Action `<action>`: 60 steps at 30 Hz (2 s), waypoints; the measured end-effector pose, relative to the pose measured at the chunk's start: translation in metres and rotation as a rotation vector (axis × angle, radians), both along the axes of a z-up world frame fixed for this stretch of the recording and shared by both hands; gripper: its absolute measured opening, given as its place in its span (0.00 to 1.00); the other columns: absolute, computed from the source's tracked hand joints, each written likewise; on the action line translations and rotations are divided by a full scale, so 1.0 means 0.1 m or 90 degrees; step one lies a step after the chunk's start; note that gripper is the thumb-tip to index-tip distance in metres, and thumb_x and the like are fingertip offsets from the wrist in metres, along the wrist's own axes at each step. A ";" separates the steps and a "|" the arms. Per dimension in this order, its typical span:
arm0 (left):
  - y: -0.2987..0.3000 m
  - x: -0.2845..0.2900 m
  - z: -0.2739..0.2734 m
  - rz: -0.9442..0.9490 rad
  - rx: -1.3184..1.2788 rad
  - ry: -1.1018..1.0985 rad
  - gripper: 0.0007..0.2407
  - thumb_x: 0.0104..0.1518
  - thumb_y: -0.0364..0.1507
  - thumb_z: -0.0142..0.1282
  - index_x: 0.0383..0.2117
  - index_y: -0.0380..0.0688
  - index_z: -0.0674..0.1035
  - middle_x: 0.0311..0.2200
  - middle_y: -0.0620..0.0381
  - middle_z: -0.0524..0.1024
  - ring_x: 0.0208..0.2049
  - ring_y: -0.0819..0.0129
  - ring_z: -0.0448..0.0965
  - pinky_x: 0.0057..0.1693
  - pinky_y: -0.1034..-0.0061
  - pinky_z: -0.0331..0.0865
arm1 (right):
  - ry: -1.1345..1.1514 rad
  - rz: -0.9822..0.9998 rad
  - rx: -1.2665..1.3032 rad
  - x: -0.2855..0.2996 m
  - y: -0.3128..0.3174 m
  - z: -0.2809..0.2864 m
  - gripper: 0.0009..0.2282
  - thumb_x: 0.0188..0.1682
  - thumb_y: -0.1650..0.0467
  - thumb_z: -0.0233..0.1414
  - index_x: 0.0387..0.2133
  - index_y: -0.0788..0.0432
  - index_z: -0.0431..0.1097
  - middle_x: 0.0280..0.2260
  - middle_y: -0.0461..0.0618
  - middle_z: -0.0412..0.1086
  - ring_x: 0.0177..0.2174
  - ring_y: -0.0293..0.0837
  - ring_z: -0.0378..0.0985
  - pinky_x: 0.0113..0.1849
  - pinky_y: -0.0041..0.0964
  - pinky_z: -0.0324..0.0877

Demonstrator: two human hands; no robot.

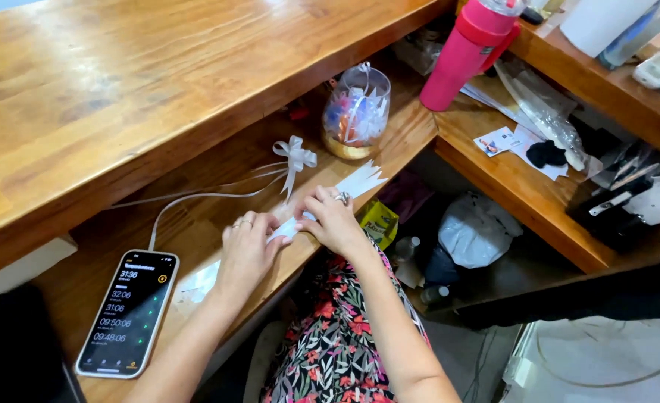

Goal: A person is seen carefully folding and assembling several strips of white ribbon into a decorative bow on a wooden counter.

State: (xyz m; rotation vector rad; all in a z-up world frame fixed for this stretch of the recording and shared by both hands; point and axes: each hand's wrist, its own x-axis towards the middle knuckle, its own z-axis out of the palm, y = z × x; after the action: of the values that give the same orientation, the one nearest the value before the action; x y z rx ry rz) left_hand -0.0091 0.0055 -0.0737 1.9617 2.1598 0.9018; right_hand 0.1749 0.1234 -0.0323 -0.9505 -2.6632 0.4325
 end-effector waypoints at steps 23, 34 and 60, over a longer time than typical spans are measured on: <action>-0.02 0.03 0.21 0.000 -0.027 -0.116 0.06 0.57 0.36 0.60 0.36 0.55 0.81 0.37 0.58 0.74 0.43 0.50 0.77 0.49 0.57 0.72 | 0.046 0.022 0.146 -0.05 0.01 0.00 0.06 0.48 0.60 0.56 0.32 0.41 0.66 0.33 0.38 0.63 0.48 0.46 0.65 0.50 0.61 0.53; 0.03 -0.07 0.06 0.046 0.012 -0.167 0.04 0.63 0.34 0.54 0.37 0.54 0.78 0.33 0.57 0.77 0.42 0.54 0.79 0.49 0.60 0.72 | 0.161 -0.081 0.174 0.02 -0.05 0.01 0.14 0.45 0.56 0.60 0.43 0.37 0.71 0.45 0.37 0.68 0.48 0.42 0.68 0.52 0.52 0.52; -0.04 -0.01 0.14 0.067 0.049 -0.041 0.02 0.65 0.33 0.51 0.38 0.56 0.75 0.33 0.61 0.75 0.43 0.57 0.77 0.53 0.54 0.68 | 0.267 -0.006 0.044 -0.02 0.08 -0.15 0.11 0.43 0.55 0.62 0.39 0.34 0.76 0.48 0.34 0.69 0.52 0.49 0.69 0.53 0.49 0.59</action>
State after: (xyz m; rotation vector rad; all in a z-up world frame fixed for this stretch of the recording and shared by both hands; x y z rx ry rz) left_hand -0.0097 0.0019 -0.0594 1.8393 2.2419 1.0639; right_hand 0.1734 0.1317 -0.0470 -0.7548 -2.2785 0.4742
